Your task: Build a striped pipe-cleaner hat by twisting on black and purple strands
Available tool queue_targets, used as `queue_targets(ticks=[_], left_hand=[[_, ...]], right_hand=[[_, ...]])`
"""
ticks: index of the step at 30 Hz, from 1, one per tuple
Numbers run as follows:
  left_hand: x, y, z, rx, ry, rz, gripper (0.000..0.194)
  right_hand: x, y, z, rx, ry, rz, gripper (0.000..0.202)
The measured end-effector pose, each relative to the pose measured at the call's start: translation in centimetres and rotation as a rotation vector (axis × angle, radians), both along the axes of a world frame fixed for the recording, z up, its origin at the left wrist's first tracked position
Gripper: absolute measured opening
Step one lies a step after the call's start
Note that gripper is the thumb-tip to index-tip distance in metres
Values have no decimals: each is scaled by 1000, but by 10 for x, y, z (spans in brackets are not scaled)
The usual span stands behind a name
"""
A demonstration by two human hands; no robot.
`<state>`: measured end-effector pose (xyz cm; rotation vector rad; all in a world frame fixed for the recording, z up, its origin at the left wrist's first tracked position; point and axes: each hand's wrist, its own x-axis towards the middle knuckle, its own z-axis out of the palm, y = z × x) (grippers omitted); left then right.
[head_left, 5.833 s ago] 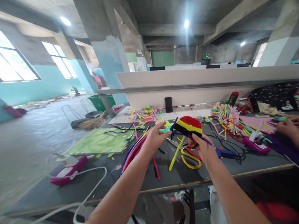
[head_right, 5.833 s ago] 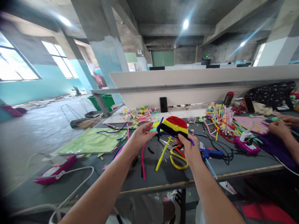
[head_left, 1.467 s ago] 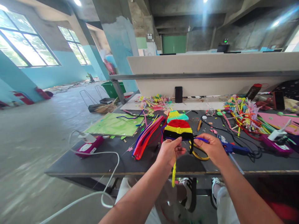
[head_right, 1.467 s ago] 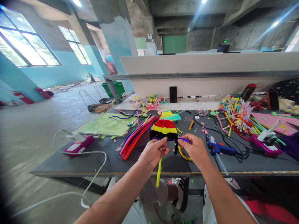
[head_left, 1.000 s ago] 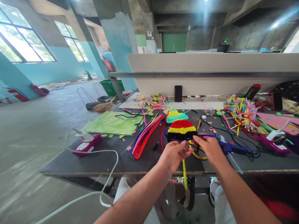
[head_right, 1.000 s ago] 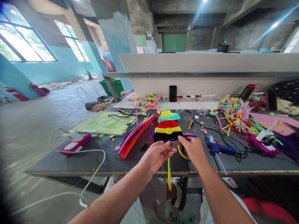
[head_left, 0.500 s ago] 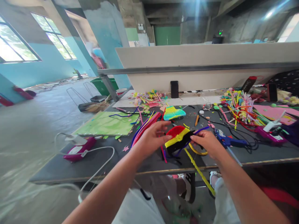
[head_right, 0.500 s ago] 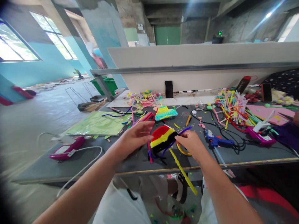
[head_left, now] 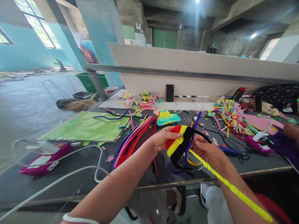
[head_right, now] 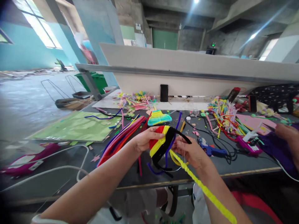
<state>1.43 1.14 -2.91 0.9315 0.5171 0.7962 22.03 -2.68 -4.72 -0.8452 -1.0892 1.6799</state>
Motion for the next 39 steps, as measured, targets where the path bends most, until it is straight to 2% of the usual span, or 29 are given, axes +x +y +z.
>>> queue_targets(ticks=[5,11,16,21,26,33,36,39], left_hand=[[7,-1,-14,-39,-14,40,26],[3,-5,-22,-68,-33,66,26],[5,-6,-26,-65,-47,63,28],[6,-8,-27,-63,-47,58,28],[7,-10,-27,-68,-22,52,30],[11,-12,-28,-102,-13,55,32],[12,-13,-28,-106,-4,75,34],[13,-13,-30,-102,0,81,35]], right_hand=[[-9,1,-21,-20,-107,13,25],[-10,7,-30,65,-149,-130,27],[-12,7,-33,71,-75,-84,26],[-15,2,-30,0,7,-72,27],[-18,0,-24,-80,24,-183,32],[-15,4,-32,56,-136,-273,25],[-16,4,-34,54,-120,-339,27],[-20,3,-31,24,-76,-343,30]])
